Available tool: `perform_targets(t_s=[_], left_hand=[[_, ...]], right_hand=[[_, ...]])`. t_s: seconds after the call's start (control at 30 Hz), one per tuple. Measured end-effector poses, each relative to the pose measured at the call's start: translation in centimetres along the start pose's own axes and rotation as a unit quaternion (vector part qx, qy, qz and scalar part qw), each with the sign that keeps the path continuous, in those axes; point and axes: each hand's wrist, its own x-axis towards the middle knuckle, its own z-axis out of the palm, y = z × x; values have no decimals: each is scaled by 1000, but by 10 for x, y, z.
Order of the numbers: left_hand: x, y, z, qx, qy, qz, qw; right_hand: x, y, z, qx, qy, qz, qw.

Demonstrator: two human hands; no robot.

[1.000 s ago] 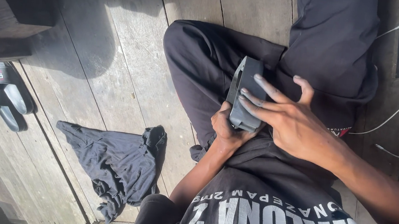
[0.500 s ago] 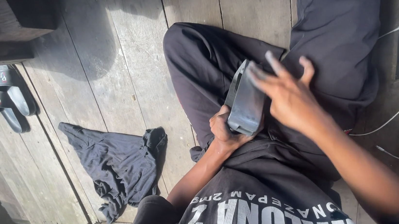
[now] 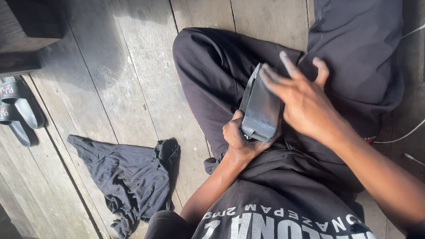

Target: The person sits on the floor and sands a small, dark metal part using a sanding block. They hold the part in their left hand and rub the sanding block against its surfaces and edges with their right hand, rotating the part to work on different sides.

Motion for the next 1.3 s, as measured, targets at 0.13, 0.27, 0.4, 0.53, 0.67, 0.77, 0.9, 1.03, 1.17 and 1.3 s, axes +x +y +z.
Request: perform_targets(t_s=[0.13,0.27,0.4,0.53,0.67,0.77,0.9,1.03,1.17,1.3], left_hand=[[-33,-15,-7,89,24,25,995],[-2,6,-6,146,-29,-40,988],[7,14,-2,123,-7,-3,992],[-36,-20,-8,81,-71,-160,981],[-42,-13,10,171,-17,-247,954],[18,22,-4,114,9,-115,987],[-98,-57,0,64,-31,-367,927],[-44,-31,9,352,-66,61,932],[26,22,-7,135,17,-84,987],[-80,-55,-1,454,73,163,873]], right_hand=[[-29,-48,-29,14,-21,-96,995],[0,-4,-2,-58,-38,-34,997],[6,9,2,-14,-25,-20,999],[-24,-41,-30,28,-31,-108,993],[-2,-15,-12,-17,-38,-43,998],[15,14,15,-11,-11,-32,999],[-13,-42,-20,43,-25,-105,993],[-7,-13,-2,-11,-5,-87,996],[9,3,3,-4,1,-68,998],[-27,-47,-20,49,6,-149,988]])
